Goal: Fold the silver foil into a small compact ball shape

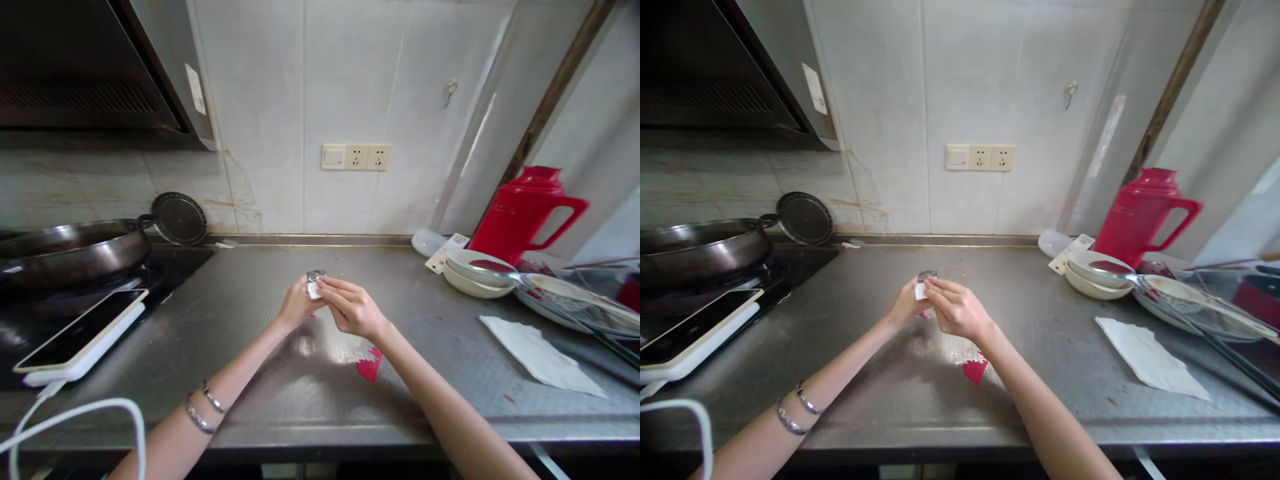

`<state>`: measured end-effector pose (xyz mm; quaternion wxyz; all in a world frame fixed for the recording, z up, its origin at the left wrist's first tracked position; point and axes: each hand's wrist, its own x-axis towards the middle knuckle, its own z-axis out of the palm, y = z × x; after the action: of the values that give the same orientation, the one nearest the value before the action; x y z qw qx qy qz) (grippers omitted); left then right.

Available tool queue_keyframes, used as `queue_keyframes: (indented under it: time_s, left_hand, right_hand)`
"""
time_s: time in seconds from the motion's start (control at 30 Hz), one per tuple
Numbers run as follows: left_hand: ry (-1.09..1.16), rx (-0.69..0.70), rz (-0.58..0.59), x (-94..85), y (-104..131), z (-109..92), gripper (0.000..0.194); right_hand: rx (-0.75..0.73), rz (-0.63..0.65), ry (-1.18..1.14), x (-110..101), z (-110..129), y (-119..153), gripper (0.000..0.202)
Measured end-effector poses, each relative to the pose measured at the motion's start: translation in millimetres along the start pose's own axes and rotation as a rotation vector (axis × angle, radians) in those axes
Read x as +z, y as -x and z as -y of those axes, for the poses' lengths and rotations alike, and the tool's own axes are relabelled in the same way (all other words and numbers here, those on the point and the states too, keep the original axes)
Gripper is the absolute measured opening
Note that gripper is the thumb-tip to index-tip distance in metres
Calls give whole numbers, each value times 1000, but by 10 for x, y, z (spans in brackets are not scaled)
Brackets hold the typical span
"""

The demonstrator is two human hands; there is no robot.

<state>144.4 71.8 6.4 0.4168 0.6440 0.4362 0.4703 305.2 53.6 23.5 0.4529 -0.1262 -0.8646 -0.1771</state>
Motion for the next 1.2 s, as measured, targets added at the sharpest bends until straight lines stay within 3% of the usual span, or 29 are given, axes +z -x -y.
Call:
queue_keyframes:
  time_s: [0.17, 0.33, 0.4, 0.57, 0.8, 1.2]
  left_hand:
    - [60, -12, 10, -33, -28, -5, 58]
    - [66, -54, 23, 4, -5, -42, 55]
    - [56, -65, 38, 25, 15, -60, 55]
    - [56, -79, 74, 45, 53, -86, 49]
    - [51, -108, 82, 47, 56, -116, 54]
    - [124, -152, -26, 48, 30, -143, 50]
  right_hand:
    - [39, -24, -52, -6, 25, -23, 40]
    - [398, -269, 0, -16, -61, -17, 25]
    - [477, -272, -30, 0, -97, -8, 23]
    - [452, -166, -190, 37, -151, 26, 23]
    - [356, -98, -176, -1, -181, 58, 28]
    - [370, -116, -198, 15, -107, 23, 28]
